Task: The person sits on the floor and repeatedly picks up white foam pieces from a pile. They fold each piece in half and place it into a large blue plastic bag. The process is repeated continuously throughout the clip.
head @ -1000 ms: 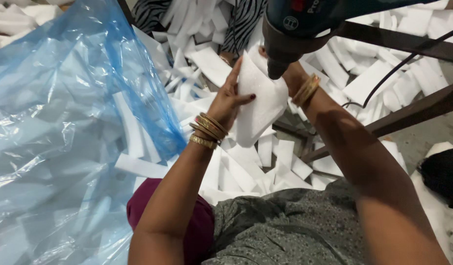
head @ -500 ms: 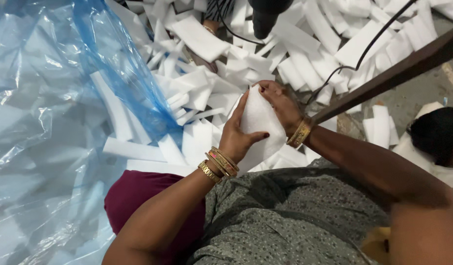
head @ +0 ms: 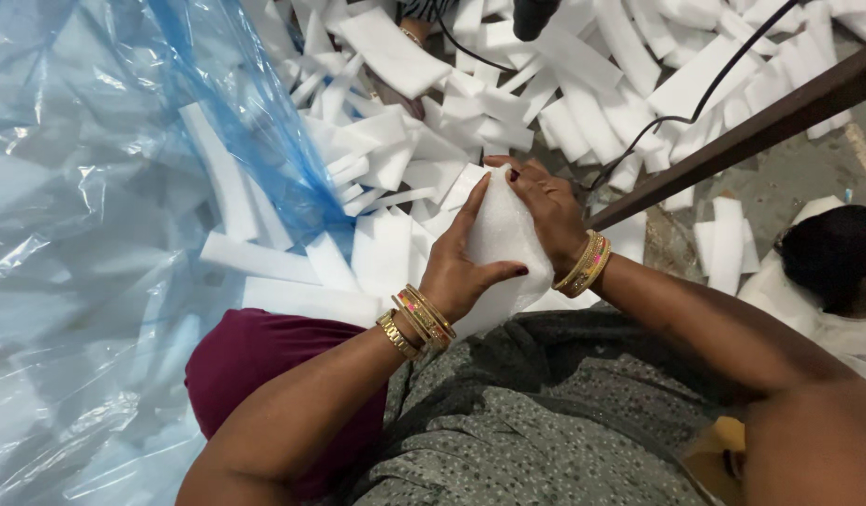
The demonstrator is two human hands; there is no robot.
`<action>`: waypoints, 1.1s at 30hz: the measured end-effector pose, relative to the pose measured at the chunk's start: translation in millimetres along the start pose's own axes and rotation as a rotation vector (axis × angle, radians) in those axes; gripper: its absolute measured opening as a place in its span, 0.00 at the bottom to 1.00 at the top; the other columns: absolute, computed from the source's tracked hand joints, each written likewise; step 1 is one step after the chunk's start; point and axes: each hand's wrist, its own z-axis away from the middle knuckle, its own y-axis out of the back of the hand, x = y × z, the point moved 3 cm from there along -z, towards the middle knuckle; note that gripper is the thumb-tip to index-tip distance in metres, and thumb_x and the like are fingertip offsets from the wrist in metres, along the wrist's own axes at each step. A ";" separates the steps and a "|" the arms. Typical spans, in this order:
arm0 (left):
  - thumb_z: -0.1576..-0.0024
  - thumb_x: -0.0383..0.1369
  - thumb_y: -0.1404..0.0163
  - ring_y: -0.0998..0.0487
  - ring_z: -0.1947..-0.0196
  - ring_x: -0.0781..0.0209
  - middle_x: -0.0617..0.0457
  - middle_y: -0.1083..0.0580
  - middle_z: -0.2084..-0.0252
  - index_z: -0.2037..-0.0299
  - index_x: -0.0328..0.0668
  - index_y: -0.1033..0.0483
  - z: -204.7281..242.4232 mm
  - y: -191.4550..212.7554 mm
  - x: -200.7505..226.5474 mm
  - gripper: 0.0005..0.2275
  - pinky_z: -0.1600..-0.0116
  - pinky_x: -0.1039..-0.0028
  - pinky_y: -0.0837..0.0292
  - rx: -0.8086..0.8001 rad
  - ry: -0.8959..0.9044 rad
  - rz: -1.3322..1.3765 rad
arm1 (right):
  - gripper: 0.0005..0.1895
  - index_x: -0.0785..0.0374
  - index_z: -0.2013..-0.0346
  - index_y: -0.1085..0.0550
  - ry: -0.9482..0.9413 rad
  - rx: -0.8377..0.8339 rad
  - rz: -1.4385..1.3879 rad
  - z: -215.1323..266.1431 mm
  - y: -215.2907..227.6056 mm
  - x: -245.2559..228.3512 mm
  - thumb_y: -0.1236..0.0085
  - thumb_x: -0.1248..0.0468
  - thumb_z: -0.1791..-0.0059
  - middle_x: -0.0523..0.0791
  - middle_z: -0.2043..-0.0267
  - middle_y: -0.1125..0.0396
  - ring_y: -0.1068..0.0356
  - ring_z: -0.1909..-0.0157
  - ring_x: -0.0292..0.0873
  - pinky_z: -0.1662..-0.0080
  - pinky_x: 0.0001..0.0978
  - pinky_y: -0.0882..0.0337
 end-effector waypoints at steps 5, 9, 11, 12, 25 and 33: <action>0.60 0.34 0.28 0.27 0.33 0.48 0.40 0.33 0.30 0.23 0.53 0.51 1.8 2.6 1.6 0.53 0.33 0.63 0.28 0.039 -0.008 -0.067 | 0.19 0.64 0.43 0.24 0.067 0.046 0.083 -3.2 -4.3 3.7 0.55 0.58 0.42 0.41 0.57 0.41 0.34 0.57 0.34 0.54 0.27 0.29; 0.60 0.35 0.28 0.28 0.33 0.46 0.38 0.33 0.30 0.24 0.52 0.51 2.8 3.5 3.4 0.53 0.33 0.62 0.29 0.059 -0.052 -0.129 | 0.19 0.64 0.43 0.23 0.126 0.063 0.106 -1.3 -5.9 4.0 0.54 0.58 0.42 0.42 0.56 0.40 0.35 0.57 0.35 0.53 0.28 0.30; 0.61 0.35 0.27 0.27 0.34 0.46 0.38 0.31 0.32 0.24 0.53 0.50 3.6 2.7 4.4 0.53 0.33 0.62 0.28 0.064 -0.016 -0.138 | 0.19 0.63 0.43 0.23 0.130 0.064 0.147 0.1 -8.2 0.9 0.54 0.57 0.42 0.42 0.57 0.40 0.35 0.56 0.35 0.53 0.28 0.29; 0.61 0.35 0.28 0.27 0.34 0.46 0.38 0.31 0.32 0.24 0.53 0.50 2.8 2.5 5.2 0.53 0.34 0.62 0.28 0.065 -0.016 -0.128 | 0.19 0.62 0.43 0.23 0.134 0.064 0.167 -0.2 -9.3 -1.1 0.54 0.57 0.42 0.42 0.57 0.39 0.35 0.56 0.35 0.53 0.28 0.29; 0.52 0.33 0.33 0.34 0.29 0.47 0.40 0.40 0.25 0.23 0.57 0.55 -12.7 18.5 5.3 0.49 0.31 0.59 0.32 -0.050 -0.025 -0.088 | 0.16 0.59 0.45 0.29 0.058 -0.079 -0.034 -10.0 -2.1 -5.4 0.59 0.55 0.41 0.42 0.52 0.31 0.31 0.55 0.34 0.52 0.27 0.28; 0.40 0.24 0.46 0.31 0.31 0.50 0.41 0.40 0.25 0.21 0.55 0.58 -10.7 19.3 5.3 0.40 0.29 0.61 0.37 -0.112 -0.064 0.157 | 0.18 0.60 0.52 0.30 0.198 0.018 -0.027 -16.1 7.8 10.4 0.59 0.48 0.37 0.40 0.60 0.36 0.38 0.60 0.31 0.56 0.24 0.34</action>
